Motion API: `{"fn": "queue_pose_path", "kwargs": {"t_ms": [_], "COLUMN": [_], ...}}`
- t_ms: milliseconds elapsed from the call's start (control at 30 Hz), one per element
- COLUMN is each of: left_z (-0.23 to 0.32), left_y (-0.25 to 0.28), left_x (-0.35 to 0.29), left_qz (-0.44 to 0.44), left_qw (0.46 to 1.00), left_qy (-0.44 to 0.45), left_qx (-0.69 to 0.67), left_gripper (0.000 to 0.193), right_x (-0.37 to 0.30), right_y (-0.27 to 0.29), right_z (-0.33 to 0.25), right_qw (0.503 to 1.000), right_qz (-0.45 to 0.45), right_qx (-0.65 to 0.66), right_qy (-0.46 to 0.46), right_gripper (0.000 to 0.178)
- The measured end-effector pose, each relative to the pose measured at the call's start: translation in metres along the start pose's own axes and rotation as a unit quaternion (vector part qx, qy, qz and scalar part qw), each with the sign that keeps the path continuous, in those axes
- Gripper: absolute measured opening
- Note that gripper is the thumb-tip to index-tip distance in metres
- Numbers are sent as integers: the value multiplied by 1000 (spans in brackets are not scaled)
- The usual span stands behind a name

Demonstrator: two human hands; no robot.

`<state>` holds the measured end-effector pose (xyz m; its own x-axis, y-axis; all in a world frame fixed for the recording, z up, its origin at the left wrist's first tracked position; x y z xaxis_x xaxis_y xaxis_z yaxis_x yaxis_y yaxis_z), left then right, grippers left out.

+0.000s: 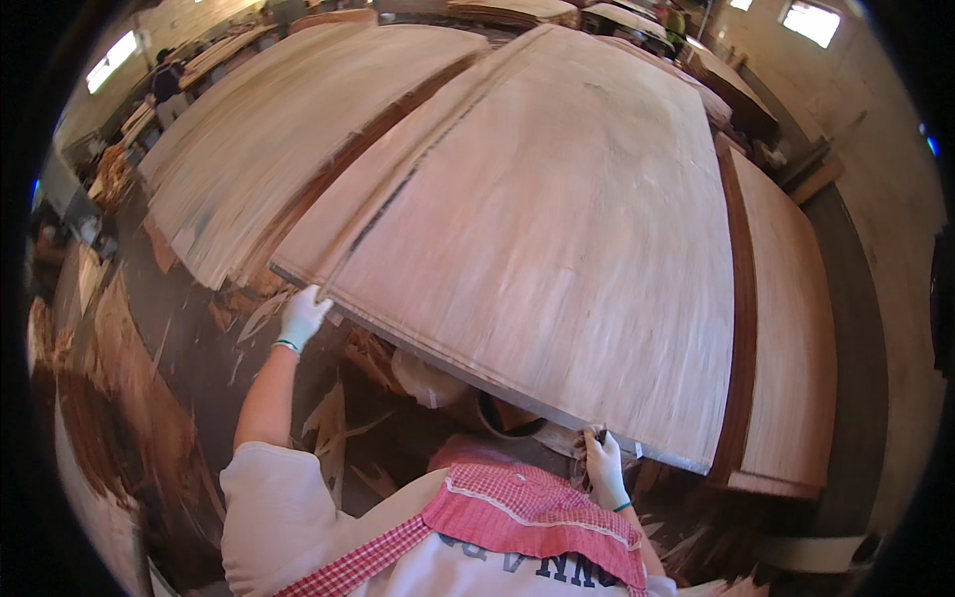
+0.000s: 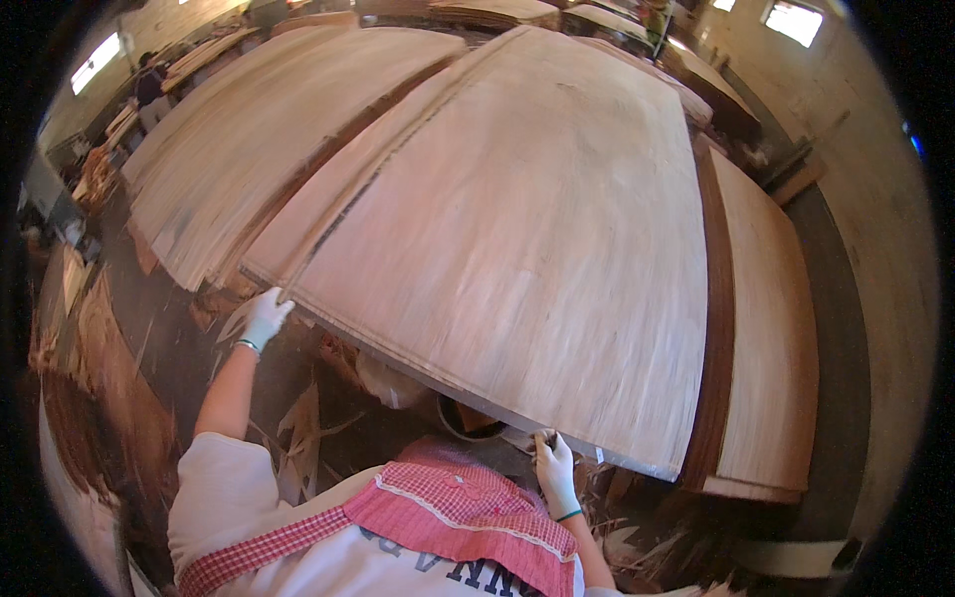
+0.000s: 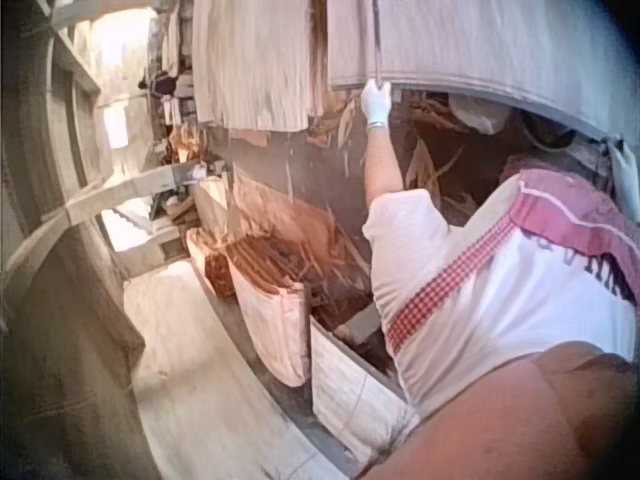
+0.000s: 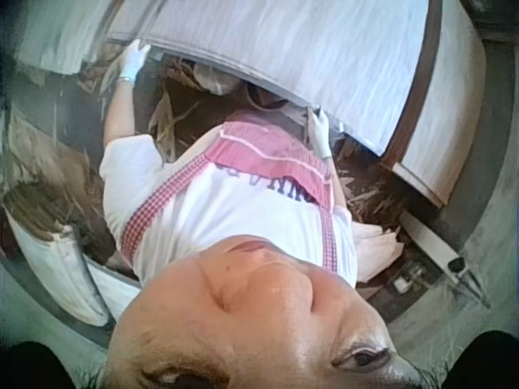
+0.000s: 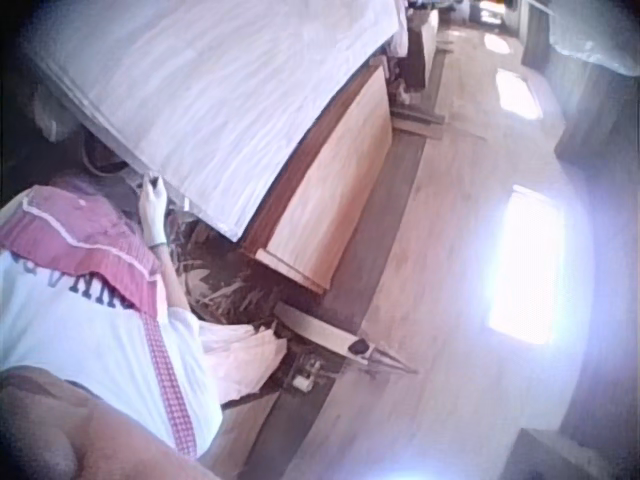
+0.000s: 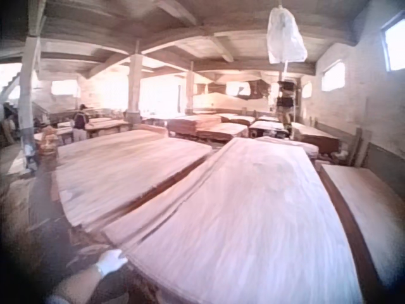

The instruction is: The person prepares wood veneer sheets by cutting thin strips, applying adhesive tape, and stacking the sheets onto a larger wood surface.

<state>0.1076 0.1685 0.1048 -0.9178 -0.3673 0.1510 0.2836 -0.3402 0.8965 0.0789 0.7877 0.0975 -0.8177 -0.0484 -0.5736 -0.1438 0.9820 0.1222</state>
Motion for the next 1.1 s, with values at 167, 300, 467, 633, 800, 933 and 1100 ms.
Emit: {"fn": "queue_pose_path", "kwargs": {"t_ms": [167, 300, 467, 633, 800, 933, 1100], "left_z": [-137, -168, -222, -173, -64, 31, 247], "left_y": [28, -24, -41, -34, -84, -156, -220], "left_x": [21, 33, 47, 79, 142, 157, 84], "left_qz": [7, -14, 3, 171, 134, 13, -135], "left_qw": [991, 989, 969, 969, 957, 969, 915], "left_qy": [120, 127, 13, -63, -231, -243, -354], "left_qx": [67, 72, -247, 165, 117, -49, -140], "left_gripper": [41, 42, 32, 52, 42, 39, 38], "right_x": [-25, -27, -30, -43, -114, -218, -329], "right_y": [-47, -25, -28, 6, 99, 169, 207], "right_z": [-35, 4, -22, 9, 121, 248, 319], "right_qw": [995, 999, 1000, 986, 904, 710, 452], "right_qz": [-33, 5, 11, 149, 411, 648, 750], "right_qx": [-42, -5, -24, -76, -97, -24, 97], "right_qy": [-83, -49, 0, -9, -64, -273, -473], "right_gripper": [19, 19, 24, 27, 34, 29, 61]}}
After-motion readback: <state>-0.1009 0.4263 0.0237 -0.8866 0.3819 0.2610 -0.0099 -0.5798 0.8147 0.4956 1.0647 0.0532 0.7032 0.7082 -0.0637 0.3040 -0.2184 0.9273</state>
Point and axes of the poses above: each hand's wrist, its own x-axis towards the middle knuckle, its own y-axis out of the back of the hand, z = x × y, the point moved 1 cm from there along x, towards the middle knuckle, and after that the axes turned 13 degrees about -y, right-handed, at the moved point
